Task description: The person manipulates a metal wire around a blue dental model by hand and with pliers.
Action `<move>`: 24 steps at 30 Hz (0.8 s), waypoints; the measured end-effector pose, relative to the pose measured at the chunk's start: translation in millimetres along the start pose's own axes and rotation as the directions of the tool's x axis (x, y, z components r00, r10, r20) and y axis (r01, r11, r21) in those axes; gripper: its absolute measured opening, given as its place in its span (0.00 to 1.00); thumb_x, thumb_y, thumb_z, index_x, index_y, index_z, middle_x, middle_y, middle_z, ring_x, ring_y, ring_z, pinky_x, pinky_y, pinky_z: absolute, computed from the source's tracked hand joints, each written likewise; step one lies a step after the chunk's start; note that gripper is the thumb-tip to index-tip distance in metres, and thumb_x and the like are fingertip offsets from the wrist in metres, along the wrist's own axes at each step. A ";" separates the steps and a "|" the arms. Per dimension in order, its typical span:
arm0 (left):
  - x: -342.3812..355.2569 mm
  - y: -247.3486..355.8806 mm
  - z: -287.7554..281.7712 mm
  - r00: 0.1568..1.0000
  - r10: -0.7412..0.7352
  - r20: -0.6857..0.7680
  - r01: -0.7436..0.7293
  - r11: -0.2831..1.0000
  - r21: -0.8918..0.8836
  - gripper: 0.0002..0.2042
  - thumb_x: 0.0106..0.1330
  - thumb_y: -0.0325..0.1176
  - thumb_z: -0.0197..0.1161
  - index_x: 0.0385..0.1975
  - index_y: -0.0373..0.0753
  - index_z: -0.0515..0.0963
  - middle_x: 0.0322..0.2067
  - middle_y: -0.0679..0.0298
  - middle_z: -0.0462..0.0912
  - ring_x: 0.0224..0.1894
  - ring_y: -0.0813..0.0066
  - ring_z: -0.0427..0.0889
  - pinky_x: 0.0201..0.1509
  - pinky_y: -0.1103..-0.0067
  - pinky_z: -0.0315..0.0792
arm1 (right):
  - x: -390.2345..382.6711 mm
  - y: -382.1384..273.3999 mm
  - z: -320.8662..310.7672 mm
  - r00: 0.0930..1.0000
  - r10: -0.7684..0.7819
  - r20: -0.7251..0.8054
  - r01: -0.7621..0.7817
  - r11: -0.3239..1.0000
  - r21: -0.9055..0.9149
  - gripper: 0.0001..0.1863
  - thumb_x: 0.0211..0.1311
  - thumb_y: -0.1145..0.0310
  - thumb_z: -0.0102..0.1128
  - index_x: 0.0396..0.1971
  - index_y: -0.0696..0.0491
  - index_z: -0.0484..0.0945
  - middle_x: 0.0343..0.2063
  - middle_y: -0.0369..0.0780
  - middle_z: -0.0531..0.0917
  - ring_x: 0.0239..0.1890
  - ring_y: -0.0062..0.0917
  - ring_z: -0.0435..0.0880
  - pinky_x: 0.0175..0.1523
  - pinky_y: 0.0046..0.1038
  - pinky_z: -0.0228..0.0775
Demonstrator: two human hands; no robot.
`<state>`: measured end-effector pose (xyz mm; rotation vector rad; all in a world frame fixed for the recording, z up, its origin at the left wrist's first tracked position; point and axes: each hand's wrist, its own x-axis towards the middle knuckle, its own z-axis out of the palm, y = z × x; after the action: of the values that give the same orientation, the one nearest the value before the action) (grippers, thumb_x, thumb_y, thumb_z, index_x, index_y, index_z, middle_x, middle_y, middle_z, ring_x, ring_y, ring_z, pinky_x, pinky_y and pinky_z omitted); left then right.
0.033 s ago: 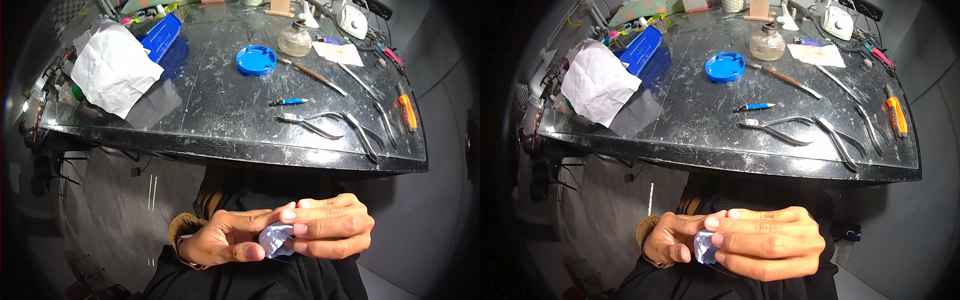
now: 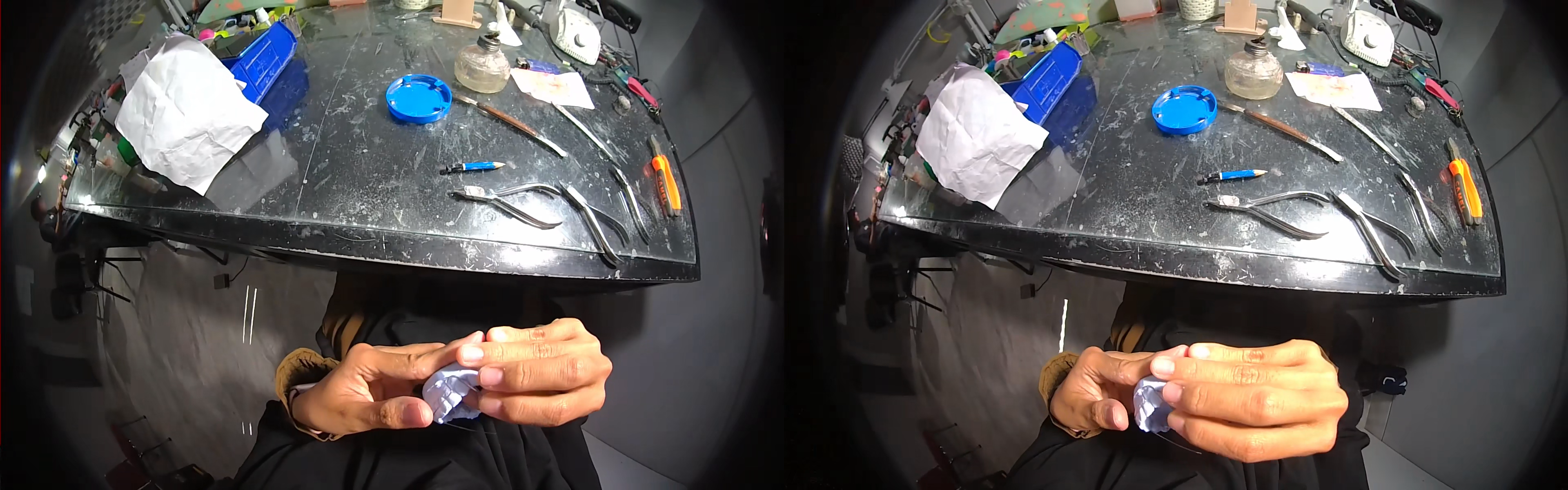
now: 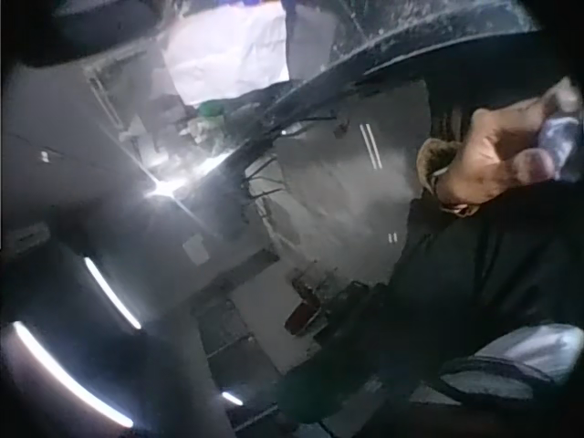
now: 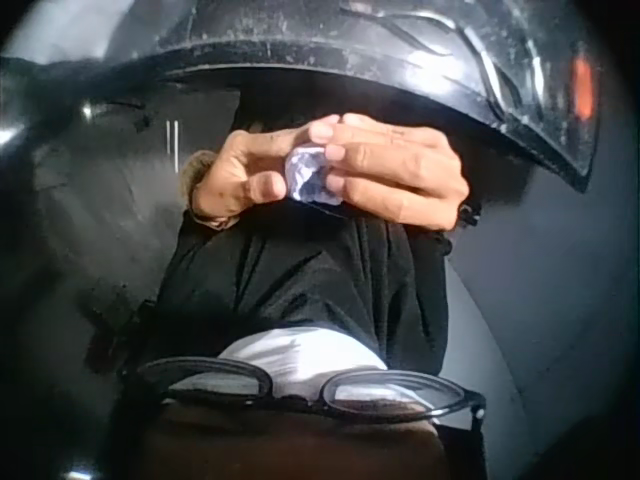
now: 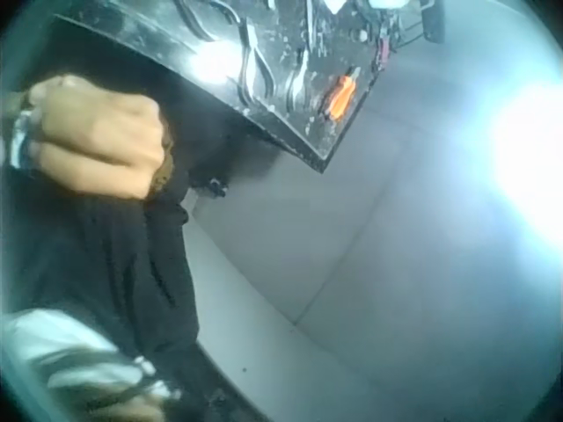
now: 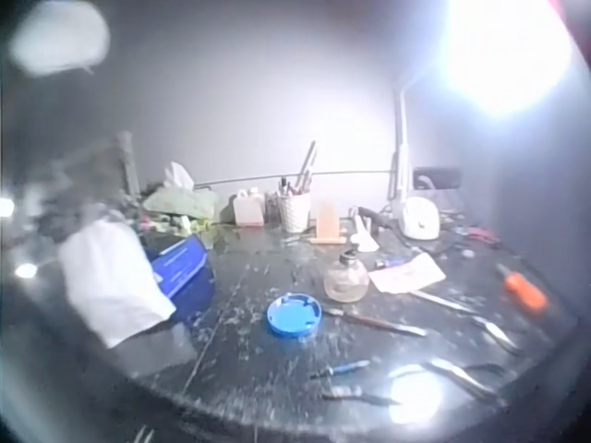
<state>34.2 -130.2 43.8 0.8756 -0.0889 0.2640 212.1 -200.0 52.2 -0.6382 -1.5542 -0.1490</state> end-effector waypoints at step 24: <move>18.5 -5.7 -38.4 0.988 0.049 -0.149 -0.080 0.974 -0.212 0.24 0.62 0.24 0.57 0.57 0.24 0.60 0.59 0.47 0.63 0.62 0.64 0.61 0.64 0.70 0.56 | 8.1 42.5 -10.1 0.935 0.220 0.278 -0.255 0.962 0.098 0.07 0.41 0.80 0.69 0.23 0.58 0.79 0.28 0.44 0.80 0.37 0.38 0.84 0.47 0.34 0.76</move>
<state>52.4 -100.7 18.5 0.6344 -0.0120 0.3705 241.5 -167.0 48.9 -0.7581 -1.7114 0.2313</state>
